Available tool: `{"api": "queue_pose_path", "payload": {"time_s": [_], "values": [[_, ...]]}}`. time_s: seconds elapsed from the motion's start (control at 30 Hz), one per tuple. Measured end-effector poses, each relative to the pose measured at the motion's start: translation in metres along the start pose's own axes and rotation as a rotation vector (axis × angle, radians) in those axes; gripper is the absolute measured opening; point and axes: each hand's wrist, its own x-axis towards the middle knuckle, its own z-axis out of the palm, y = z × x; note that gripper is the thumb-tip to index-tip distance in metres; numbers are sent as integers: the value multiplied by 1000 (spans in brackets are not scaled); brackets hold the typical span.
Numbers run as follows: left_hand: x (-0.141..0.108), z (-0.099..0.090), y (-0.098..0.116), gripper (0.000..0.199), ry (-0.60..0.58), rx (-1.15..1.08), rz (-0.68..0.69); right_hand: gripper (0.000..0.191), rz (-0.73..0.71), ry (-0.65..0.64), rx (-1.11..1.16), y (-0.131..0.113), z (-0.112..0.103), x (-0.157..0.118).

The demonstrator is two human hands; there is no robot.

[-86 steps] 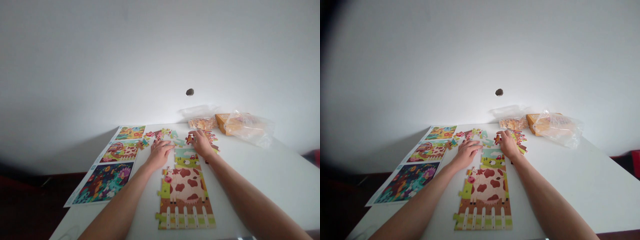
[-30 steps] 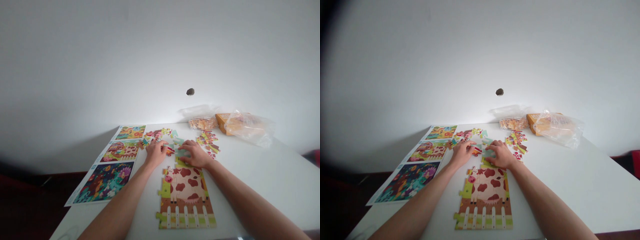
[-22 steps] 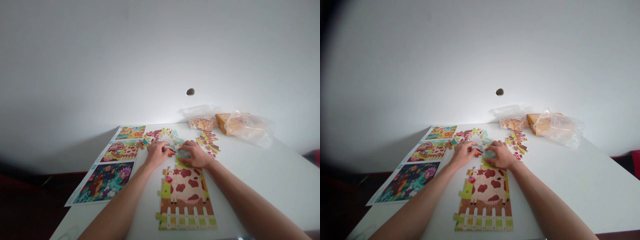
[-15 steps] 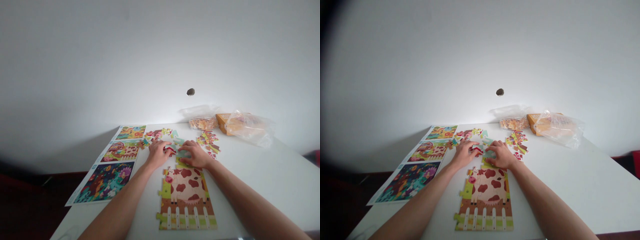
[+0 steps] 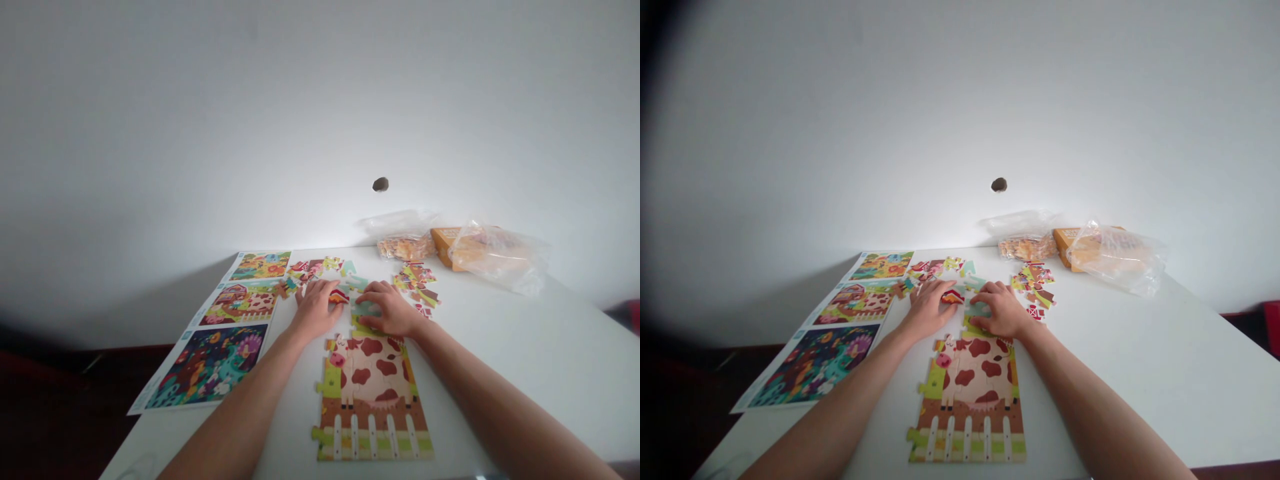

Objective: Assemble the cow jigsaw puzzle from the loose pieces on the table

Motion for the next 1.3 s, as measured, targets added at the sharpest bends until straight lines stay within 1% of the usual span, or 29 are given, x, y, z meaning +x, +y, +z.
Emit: {"api": "queue_pose_path", "payload": {"time_s": [0.13,0.43,0.53,0.67,0.8,0.9,1.03,1.13,1.3], "values": [[1,3,-3,42,21,1,-50,35,-4,-3,-1,1,0,0],[2,5,-5,34,14,-22,-22,35,-4,6,-13,1,0,0],[2,5,-5,36,-17,-22,16,36,-5,4,-15,1,0,0],[3,4,-7,38,-47,-61,108,36,0,0,-14,1,0,0],[4,7,-10,38,-21,-136,143,35,-3,-3,-11,0,0,1],[6,10,-14,38,66,-129,96,35,-3,0,-7,0,0,1],[8,11,-19,34,179,-6,-27,35,-4,-2,-6,0,0,1],[9,10,-19,28,191,52,-71,34,-2,-4,-6,0,0,1],[9,9,-15,28,170,52,-64,35,-7,-3,-4,0,0,1]]}}
